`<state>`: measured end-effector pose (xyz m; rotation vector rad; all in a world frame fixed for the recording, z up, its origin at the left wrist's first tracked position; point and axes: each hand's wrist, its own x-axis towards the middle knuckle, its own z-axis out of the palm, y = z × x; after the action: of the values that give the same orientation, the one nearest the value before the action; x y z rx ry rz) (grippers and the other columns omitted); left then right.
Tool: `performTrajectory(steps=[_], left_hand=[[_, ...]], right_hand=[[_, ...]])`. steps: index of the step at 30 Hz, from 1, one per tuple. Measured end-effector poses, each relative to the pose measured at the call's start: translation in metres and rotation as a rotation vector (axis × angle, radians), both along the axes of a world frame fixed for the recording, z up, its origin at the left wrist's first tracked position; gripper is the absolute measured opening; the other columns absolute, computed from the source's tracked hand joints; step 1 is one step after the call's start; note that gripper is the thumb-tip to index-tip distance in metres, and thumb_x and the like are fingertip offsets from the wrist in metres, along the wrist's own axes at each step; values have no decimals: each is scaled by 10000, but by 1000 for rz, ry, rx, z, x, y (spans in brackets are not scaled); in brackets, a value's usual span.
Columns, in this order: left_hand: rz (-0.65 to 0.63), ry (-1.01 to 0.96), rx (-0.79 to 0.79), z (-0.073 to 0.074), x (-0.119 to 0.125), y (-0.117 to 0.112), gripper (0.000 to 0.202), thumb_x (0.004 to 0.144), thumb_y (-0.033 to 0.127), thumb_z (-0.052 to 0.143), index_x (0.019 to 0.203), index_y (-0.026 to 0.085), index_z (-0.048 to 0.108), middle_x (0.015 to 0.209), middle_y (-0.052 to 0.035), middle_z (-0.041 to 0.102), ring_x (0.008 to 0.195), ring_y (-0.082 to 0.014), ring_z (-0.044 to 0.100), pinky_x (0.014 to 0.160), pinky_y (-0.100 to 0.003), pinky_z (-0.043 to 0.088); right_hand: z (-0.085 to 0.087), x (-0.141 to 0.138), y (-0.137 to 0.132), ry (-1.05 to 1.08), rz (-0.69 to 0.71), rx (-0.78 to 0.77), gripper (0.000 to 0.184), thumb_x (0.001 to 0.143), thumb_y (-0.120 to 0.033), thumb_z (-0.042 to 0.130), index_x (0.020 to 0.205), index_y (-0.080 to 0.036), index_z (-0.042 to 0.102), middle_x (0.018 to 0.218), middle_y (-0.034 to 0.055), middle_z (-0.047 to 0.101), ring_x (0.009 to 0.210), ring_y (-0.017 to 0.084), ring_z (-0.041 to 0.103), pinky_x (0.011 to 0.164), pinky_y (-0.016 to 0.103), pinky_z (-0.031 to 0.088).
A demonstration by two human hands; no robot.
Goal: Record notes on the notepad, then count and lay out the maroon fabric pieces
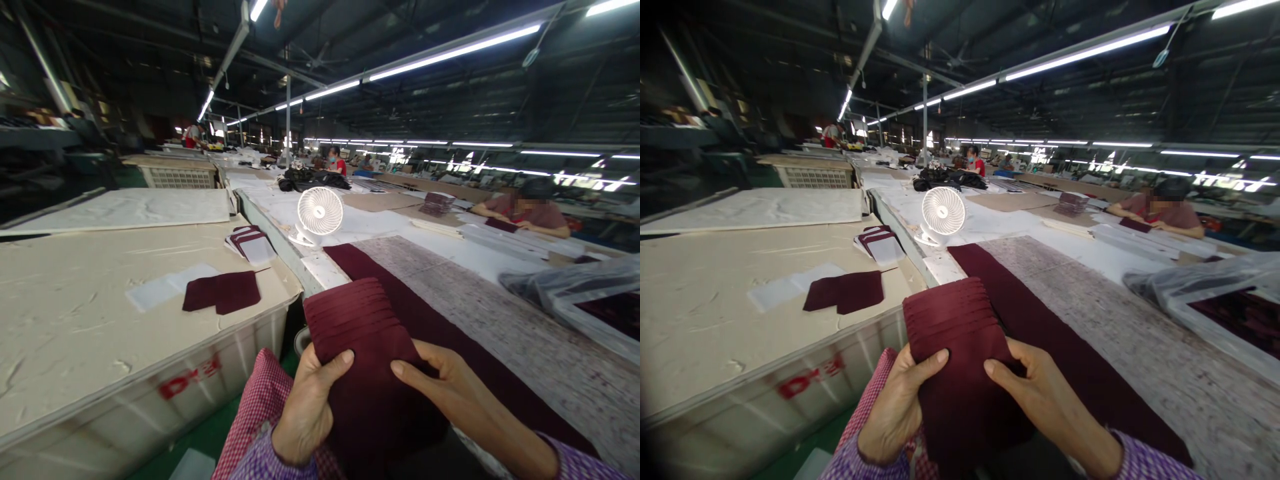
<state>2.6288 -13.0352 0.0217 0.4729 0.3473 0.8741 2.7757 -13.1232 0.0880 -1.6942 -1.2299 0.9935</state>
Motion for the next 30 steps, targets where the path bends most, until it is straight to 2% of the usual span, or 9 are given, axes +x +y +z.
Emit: performTrajectory(steps=[3, 6, 8, 10, 16, 21, 25, 30], left_hand=[[-14, -1, 2, -1, -1, 1, 375, 566, 214, 888, 884, 138, 706, 894, -90, 763, 838, -253, 717, 867, -398, 553], [-55, -8, 30, -3, -2, 2, 375, 585, 200, 877, 917, 140, 714, 907, -90, 763, 863, -255, 716, 879, -393, 547], [-93, -14, 64, -4, -4, 2, 372, 599, 199, 869, 935, 136, 722, 915, -95, 762, 878, -259, 714, 882, -389, 546], [-121, -17, 99, -4, -5, 2, 346, 617, 209, 859, 928, 130, 731, 916, -101, 762, 869, -258, 715, 869, -385, 551], [-108, -12, 94, -5, -5, 3, 311, 607, 210, 864, 885, 142, 741, 877, -88, 764, 824, -249, 719, 847, -383, 558], [-146, -40, 129, -7, -1, 2, 315, 618, 196, 855, 912, 145, 752, 908, -92, 764, 841, -246, 717, 884, -392, 542], [-154, -34, 149, -7, 0, 0, 326, 620, 182, 852, 931, 152, 757, 926, -90, 764, 891, -241, 711, 909, -372, 528], [-141, -12, 126, -6, 0, -1, 353, 584, 199, 877, 914, 152, 760, 923, -93, 765, 863, -232, 710, 892, -373, 535]], right_hand=[[-2, 4, 0, -74, -36, 35, 441, 814, -484, 656, 1146, -193, 660, 1060, 68, 711, 965, 267, 667, 818, 375, 566], [-2, 9, 1, -211, -131, 147, 562, 772, -495, 698, 1260, -251, 564, 1311, 73, 603, 1172, 260, 584, 948, 377, 518], [0, 11, 3, -267, -158, 164, 603, 752, -519, 706, 1275, -269, 537, 1384, 75, 547, 1277, 264, 505, 1005, 386, 482], [3, 10, 4, -233, -142, 134, 607, 749, -533, 700, 1268, -264, 535, 1366, 91, 559, 1273, 272, 512, 990, 390, 494], [2, 6, 3, 21, -40, 61, 537, 782, -500, 689, 1228, -222, 579, 1241, 82, 646, 1036, 249, 651, 869, 376, 564], [-2, 7, 1, 32, -16, 53, 437, 823, -442, 667, 1187, -201, 649, 1152, 70, 694, 1010, 253, 659, 903, 390, 550], [3, 6, 1, 44, -12, 51, 433, 798, -460, 690, 1154, -212, 678, 1121, 56, 710, 971, 249, 674, 890, 393, 555], [5, 6, 2, 64, -2, 57, 404, 804, -447, 685, 1131, -209, 673, 1090, 55, 712, 941, 245, 678, 867, 395, 561]])
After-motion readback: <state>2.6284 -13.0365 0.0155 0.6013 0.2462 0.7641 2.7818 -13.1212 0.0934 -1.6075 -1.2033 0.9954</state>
